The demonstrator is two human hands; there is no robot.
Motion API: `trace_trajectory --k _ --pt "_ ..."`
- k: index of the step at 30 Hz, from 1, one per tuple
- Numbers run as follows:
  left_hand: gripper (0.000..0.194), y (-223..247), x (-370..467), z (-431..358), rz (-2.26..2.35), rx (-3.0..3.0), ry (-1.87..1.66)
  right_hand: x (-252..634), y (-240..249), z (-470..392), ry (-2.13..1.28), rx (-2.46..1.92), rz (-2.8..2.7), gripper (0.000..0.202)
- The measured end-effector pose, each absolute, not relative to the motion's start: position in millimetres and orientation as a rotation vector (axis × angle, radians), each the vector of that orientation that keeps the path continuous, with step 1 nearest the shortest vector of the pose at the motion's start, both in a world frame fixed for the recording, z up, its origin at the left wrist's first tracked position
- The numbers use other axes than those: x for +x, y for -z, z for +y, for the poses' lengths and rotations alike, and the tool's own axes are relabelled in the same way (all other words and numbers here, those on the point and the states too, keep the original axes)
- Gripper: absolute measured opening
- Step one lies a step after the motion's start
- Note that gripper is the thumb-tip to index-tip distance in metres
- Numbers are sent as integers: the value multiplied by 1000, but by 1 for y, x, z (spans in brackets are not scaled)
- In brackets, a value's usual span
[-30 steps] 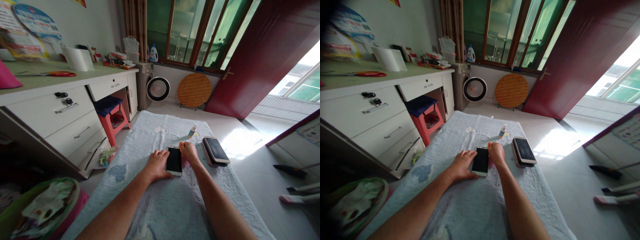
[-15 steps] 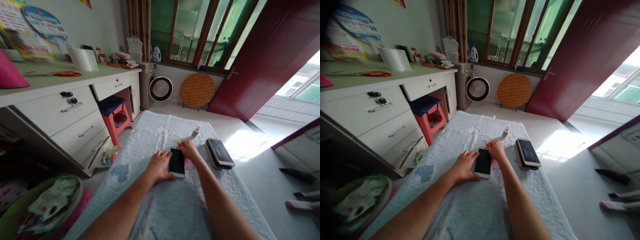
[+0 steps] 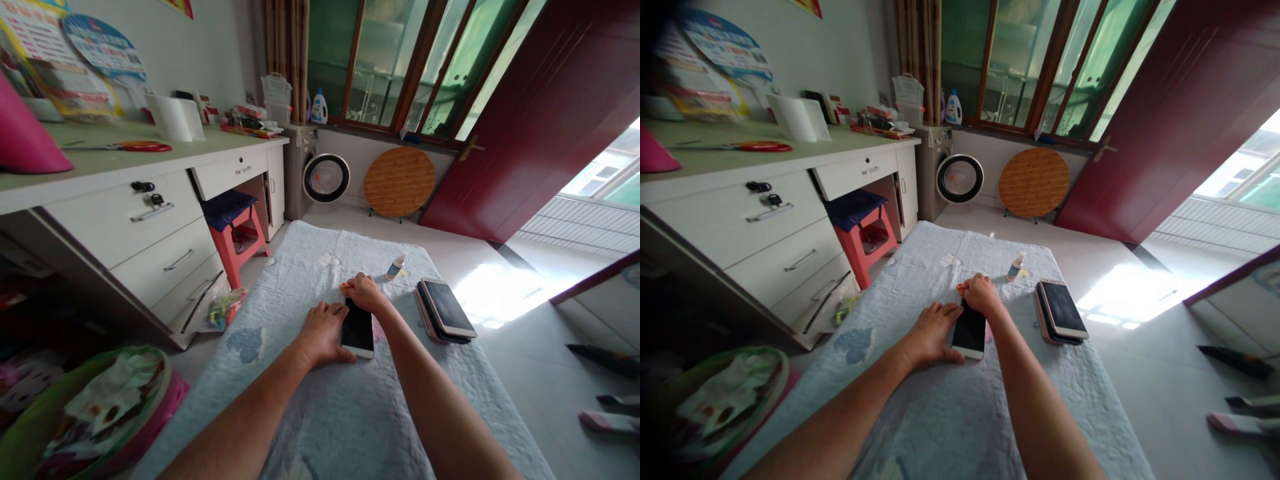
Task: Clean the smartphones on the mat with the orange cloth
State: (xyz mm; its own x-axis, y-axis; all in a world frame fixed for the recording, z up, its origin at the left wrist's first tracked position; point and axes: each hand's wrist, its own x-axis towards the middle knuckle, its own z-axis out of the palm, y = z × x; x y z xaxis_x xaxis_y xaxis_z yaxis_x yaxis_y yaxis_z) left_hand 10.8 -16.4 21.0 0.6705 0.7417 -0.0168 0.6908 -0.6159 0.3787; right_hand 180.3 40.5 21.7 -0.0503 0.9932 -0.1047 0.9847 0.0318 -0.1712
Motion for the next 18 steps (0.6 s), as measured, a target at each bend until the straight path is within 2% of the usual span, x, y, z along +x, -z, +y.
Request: trace_trajectory --k 18 --pt "85 -26 12 -20 1181 2543 -236 222 -30 28 -213 -2195 -2364 35"
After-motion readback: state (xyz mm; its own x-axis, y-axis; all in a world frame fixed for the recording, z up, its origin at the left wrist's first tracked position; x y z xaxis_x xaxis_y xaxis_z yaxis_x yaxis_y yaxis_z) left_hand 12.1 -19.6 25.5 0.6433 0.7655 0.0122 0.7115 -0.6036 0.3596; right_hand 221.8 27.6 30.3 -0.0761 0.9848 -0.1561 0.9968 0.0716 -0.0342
